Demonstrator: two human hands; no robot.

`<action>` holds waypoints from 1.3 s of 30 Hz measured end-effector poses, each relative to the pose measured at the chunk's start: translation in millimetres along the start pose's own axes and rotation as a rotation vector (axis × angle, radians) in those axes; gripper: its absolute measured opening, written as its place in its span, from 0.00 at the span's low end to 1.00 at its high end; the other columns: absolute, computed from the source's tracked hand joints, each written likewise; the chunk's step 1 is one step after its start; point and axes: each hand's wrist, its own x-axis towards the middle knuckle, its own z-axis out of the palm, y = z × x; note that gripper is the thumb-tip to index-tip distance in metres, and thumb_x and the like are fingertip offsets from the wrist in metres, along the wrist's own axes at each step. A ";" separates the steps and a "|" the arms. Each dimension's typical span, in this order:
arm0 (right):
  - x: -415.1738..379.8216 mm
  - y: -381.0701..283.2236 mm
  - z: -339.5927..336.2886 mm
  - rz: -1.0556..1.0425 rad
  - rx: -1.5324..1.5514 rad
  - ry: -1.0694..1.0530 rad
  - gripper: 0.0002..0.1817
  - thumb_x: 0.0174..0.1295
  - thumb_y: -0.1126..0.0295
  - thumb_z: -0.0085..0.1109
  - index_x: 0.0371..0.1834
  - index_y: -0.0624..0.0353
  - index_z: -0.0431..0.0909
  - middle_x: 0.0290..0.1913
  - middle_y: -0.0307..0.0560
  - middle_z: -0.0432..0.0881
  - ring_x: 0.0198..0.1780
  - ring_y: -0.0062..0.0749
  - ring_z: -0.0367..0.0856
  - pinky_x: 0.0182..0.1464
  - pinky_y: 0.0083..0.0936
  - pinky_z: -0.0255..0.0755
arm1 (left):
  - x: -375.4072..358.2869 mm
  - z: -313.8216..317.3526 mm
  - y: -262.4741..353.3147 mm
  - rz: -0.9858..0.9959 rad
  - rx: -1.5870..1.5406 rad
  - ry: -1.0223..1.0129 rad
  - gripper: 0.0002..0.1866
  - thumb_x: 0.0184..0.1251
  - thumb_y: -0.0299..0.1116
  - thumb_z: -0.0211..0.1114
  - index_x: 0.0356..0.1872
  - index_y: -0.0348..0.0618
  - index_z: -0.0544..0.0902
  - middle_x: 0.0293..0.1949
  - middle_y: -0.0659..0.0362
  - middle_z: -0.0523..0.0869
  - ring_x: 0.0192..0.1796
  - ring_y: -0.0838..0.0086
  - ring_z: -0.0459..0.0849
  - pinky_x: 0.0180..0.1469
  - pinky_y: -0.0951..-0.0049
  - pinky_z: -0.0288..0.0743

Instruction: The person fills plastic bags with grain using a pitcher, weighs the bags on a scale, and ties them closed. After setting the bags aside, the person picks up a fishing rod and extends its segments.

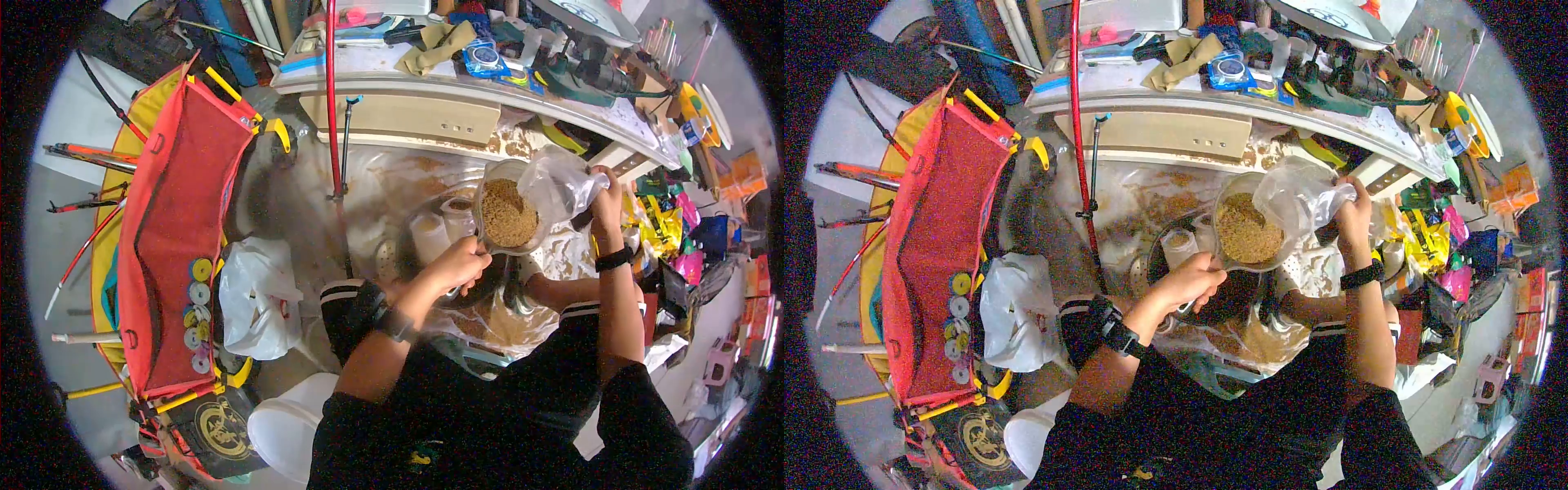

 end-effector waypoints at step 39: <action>-111.3 265.9 113.4 0.158 -0.173 -0.966 0.18 0.56 0.73 0.56 0.51 0.68 0.74 0.46 0.46 0.80 0.47 0.27 0.76 0.50 0.24 0.70 | 4.2 -37.6 27.5 0.021 -0.056 0.152 0.06 0.69 0.33 0.52 0.39 0.42 0.68 0.17 0.66 0.69 0.15 0.82 0.67 0.15 0.79 0.63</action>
